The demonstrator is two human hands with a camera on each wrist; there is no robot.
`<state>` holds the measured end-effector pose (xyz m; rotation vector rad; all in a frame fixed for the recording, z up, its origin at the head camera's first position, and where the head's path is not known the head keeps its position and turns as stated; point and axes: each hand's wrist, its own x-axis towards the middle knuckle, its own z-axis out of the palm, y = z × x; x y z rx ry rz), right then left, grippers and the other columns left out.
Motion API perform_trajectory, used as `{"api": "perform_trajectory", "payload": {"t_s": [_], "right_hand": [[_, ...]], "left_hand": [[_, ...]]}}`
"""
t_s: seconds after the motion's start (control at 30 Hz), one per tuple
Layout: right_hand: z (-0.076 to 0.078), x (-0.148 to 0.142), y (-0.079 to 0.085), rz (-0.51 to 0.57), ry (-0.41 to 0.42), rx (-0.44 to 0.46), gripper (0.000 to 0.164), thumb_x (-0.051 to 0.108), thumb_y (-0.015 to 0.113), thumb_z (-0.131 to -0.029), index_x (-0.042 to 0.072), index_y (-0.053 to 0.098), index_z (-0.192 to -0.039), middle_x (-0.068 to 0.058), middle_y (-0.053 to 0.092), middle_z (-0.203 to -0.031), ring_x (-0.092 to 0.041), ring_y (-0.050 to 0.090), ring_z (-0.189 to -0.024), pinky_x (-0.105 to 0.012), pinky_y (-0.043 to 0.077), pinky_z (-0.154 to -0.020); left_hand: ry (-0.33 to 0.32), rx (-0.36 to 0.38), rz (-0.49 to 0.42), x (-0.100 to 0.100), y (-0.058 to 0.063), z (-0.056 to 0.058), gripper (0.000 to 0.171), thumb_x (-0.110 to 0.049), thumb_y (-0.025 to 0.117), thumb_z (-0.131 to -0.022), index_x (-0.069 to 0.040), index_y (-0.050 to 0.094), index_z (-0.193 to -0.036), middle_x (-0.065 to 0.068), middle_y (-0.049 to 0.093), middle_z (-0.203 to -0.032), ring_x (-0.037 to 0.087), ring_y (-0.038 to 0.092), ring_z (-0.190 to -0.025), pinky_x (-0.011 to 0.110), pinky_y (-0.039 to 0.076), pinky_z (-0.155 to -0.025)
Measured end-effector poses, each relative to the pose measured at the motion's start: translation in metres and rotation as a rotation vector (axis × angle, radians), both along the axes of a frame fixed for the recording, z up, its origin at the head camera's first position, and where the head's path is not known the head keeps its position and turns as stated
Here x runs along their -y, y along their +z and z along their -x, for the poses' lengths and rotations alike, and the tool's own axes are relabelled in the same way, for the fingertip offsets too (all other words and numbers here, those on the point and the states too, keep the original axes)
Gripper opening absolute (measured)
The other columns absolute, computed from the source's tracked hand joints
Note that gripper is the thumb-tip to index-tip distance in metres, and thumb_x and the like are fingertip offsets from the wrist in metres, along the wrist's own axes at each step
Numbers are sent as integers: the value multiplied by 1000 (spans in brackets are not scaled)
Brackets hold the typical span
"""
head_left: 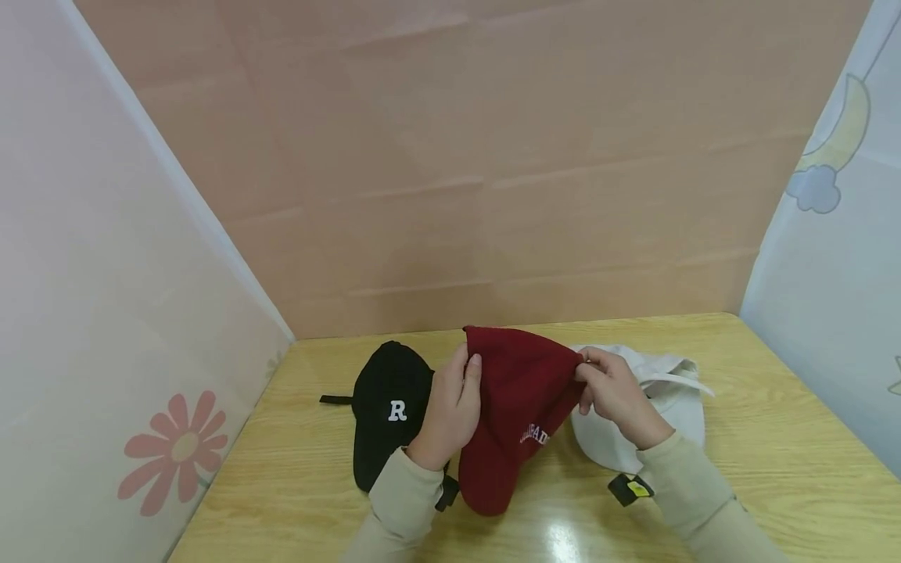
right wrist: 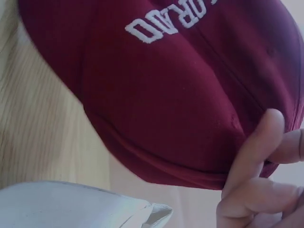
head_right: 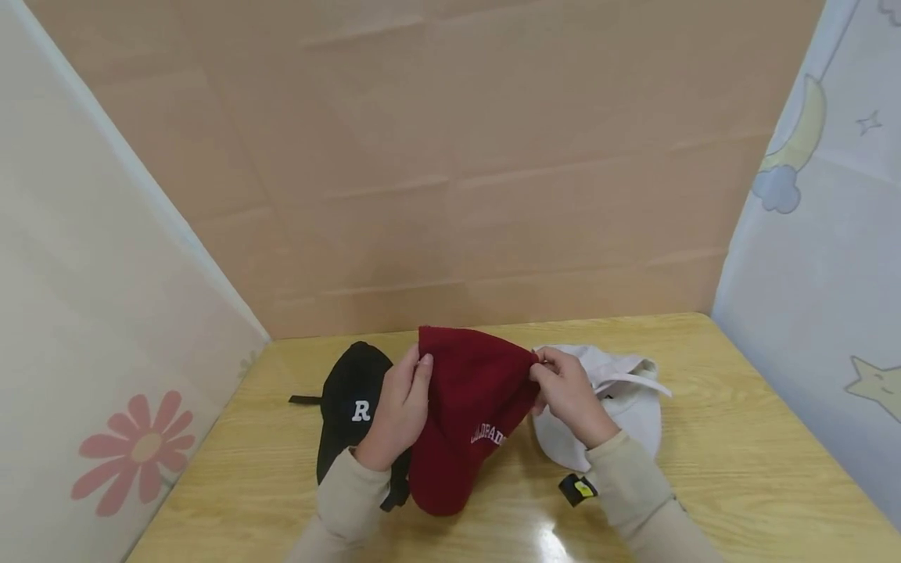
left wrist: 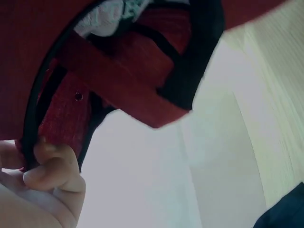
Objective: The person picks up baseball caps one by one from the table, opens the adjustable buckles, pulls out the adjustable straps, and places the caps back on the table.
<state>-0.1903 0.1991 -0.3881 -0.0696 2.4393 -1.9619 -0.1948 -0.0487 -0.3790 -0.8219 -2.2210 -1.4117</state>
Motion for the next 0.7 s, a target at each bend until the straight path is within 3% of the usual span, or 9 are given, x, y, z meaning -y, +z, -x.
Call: {"api": "perform_trajectory", "payload": {"t_s": [0.17, 0.23, 0.33, 0.47, 0.6, 0.7], "right_hand": [[-1, 0, 4, 33, -7, -3, 8, 1, 44, -94, -3, 51, -94, -3, 44, -50, -17, 46, -44, -25, 31, -40], [-1, -1, 4, 32, -9, -11, 8, 1, 44, -93, -3, 51, -95, -3, 42, -49, -16, 44, -43, -26, 31, -41], [-1, -1, 4, 24, -13, -27, 9, 1, 44, -93, -3, 52, -95, -2, 41, -49, -15, 42, -43, -27, 32, -41], [-2, 0, 4, -3, -19, -45, 11, 1, 45, -93, -4, 53, -99, -1, 44, -50, -16, 43, -42, -28, 35, -42], [-4, 2, 7, -27, -11, -58, 14, 2, 48, -95, -6, 55, -104, -2, 49, -55, -18, 47, -41, -28, 38, -43], [-4, 4, 8, -32, -4, -63, 15, 3, 49, -95, -6, 55, -106, -1, 50, -58, -18, 47, -41, -28, 38, -43]], "left_hand": [[88, 26, 41, 5, -1, 4, 16, -10, 45, -106, -5, 58, -99, 1, 50, -73, 9, 45, -62, 25, 42, -58], [110, 63, 53, 7, -1, 5, 12, -9, 48, -104, -4, 58, -107, 1, 51, -74, 7, 45, -60, 24, 41, -57], [158, 118, 91, 10, -1, 6, 26, -10, 54, -101, -3, 52, -126, 2, 51, -76, 5, 40, -54, 23, 38, -52], [191, 155, 142, 15, 4, 6, 35, -12, 61, -98, -6, 52, -131, 1, 42, -73, 5, 32, -51, 22, 30, -51], [100, 159, 176, 14, 9, 3, 21, -15, 65, -97, -10, 65, -118, -4, 45, -70, 7, 38, -55, 22, 36, -53], [13, 156, 262, 9, 10, 0, 21, -20, 66, -98, -12, 68, -117, -6, 51, -73, 7, 46, -61, 22, 43, -57]]}}
